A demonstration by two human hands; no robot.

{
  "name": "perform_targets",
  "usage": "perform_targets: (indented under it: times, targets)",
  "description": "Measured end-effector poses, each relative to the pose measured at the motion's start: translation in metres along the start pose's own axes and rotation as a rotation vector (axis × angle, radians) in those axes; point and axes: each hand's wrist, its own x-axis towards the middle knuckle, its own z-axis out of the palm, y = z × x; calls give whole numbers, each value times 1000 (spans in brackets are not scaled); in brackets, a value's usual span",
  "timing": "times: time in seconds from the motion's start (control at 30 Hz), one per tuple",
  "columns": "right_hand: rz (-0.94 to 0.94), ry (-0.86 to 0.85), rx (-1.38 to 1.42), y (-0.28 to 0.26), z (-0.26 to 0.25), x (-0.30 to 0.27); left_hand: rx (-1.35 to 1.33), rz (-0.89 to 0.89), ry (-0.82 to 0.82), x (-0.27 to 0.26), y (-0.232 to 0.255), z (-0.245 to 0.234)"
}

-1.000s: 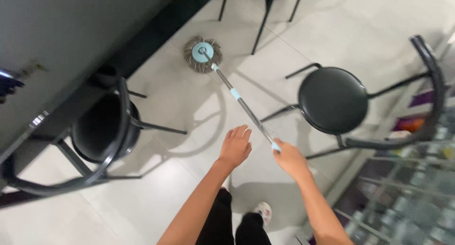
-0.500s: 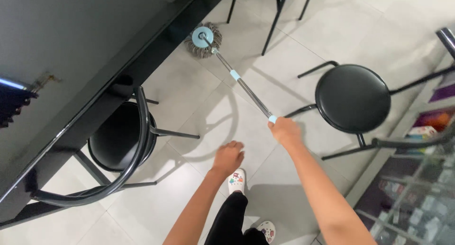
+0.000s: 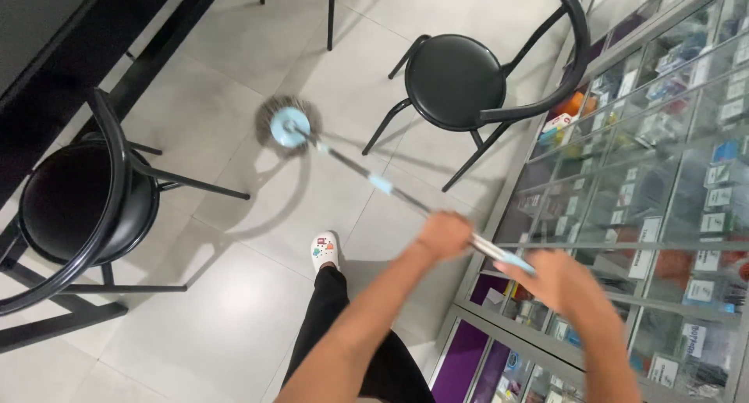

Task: Mop the floor area around a table and chairs.

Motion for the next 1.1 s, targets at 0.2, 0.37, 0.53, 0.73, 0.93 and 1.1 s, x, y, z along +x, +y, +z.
perform_targets:
  times: [0.2,0.37,0.53,0.73,0.93,1.1]
  targets:
    - [217,-124,-14,-14,-41,-44,-70,186,174,-21,42,-4]
    - [76,6,-88,-53,-34,7,-36,115,200,-21,-26,-16]
    - [-95,105,-126,-151,-51,100,-96,-61,294,-42,-137,-66]
    - [-232,93,-17,-308,-20,248,65,-472,329,-126,-285,-114]
    - [-306,97,64,-416,22,326,104,-704,312,-185,-337,-129]
    - [-290,146,81,-392,29,307,68,-722,305,-185,-313,-119]
